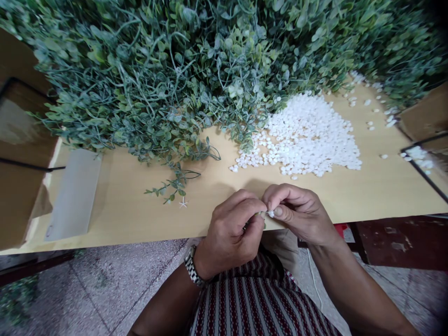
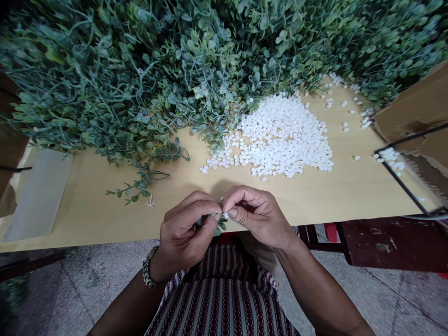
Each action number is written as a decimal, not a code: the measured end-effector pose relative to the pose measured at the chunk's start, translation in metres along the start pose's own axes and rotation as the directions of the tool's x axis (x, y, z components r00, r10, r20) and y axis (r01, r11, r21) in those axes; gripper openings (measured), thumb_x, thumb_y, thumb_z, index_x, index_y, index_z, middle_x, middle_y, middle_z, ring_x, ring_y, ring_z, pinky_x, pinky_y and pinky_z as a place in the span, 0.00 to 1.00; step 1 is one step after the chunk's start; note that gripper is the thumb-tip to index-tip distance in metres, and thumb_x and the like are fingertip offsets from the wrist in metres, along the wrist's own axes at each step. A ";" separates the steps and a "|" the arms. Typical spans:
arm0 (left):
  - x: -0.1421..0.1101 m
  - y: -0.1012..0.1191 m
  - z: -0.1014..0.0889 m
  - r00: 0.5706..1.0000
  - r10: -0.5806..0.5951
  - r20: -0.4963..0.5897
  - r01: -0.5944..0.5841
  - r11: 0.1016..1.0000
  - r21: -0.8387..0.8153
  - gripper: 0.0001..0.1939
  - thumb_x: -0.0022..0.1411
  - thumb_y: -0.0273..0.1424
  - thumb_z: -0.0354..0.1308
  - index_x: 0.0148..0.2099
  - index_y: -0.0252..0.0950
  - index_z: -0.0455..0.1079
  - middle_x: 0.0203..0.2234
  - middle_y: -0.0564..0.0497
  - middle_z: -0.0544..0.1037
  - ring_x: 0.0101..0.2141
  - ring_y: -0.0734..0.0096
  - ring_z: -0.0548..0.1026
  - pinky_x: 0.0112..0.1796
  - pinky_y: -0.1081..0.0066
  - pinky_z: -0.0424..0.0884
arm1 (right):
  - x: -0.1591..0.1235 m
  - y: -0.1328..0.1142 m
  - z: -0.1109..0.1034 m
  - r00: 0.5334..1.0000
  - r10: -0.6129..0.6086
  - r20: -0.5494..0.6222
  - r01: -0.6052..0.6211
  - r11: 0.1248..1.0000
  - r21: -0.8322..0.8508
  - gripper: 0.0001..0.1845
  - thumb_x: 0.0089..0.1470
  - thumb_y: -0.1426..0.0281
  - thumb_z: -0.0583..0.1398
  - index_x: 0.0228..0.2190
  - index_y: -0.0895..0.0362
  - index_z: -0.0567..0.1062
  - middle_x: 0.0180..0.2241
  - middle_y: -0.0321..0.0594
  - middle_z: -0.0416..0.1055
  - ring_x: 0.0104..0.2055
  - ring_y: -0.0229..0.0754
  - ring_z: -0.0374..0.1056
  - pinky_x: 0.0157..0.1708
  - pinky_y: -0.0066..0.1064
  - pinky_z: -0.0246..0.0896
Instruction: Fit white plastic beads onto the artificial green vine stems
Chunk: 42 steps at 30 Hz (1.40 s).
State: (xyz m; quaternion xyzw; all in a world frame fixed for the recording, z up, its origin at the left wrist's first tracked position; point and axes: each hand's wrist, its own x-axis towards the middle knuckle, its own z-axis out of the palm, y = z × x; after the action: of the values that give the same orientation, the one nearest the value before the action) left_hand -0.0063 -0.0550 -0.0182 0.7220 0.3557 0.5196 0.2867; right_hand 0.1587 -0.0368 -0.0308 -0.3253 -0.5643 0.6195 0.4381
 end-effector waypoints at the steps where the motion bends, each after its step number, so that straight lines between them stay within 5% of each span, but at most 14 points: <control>1: 0.000 0.000 0.000 1.000 0.004 0.003 -0.004 1.000 0.008 0.09 0.55 0.15 0.52 0.35 0.32 0.68 0.28 0.49 0.72 0.30 0.75 0.70 0.30 0.75 0.69 | 0.000 0.000 0.000 1.000 -0.003 -0.004 0.003 1.000 -0.009 0.01 0.52 0.71 0.62 0.29 0.55 0.75 0.27 0.35 0.68 0.30 0.34 0.63 0.31 0.27 0.57; 19: -0.002 -0.003 0.009 0.996 -0.010 -0.085 0.017 0.997 0.081 0.09 0.55 0.15 0.53 0.35 0.31 0.69 0.26 0.50 0.72 0.28 0.77 0.71 0.30 0.76 0.70 | -0.001 0.000 0.011 0.986 -0.091 -0.137 0.072 0.988 -0.138 0.02 0.55 0.70 0.59 0.31 0.55 0.72 0.27 0.36 0.66 0.29 0.35 0.62 0.28 0.28 0.58; 30: 0.000 -0.001 0.007 0.997 -0.027 -0.074 0.038 0.990 0.139 0.08 0.56 0.17 0.54 0.34 0.32 0.70 0.25 0.50 0.74 0.26 0.77 0.71 0.27 0.76 0.70 | 0.000 0.000 0.009 0.987 -0.109 -0.117 0.087 0.980 -0.181 0.02 0.54 0.71 0.60 0.30 0.55 0.71 0.27 0.36 0.66 0.29 0.36 0.63 0.28 0.28 0.58; 42: 0.001 -0.006 0.014 0.983 -0.130 -0.131 0.119 0.989 -0.091 0.07 0.54 0.18 0.58 0.34 0.33 0.73 0.24 0.52 0.74 0.25 0.77 0.71 0.26 0.76 0.68 | 0.001 0.000 0.007 0.981 -0.136 -0.136 0.118 0.984 -0.133 0.00 0.54 0.72 0.60 0.31 0.55 0.72 0.27 0.35 0.66 0.29 0.35 0.62 0.27 0.27 0.58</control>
State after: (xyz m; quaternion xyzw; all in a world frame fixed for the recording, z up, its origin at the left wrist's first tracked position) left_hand 0.0062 -0.0514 -0.0260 0.6487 0.3972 0.5629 0.3234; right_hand 0.1518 -0.0390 -0.0299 -0.3590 -0.5882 0.5288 0.4955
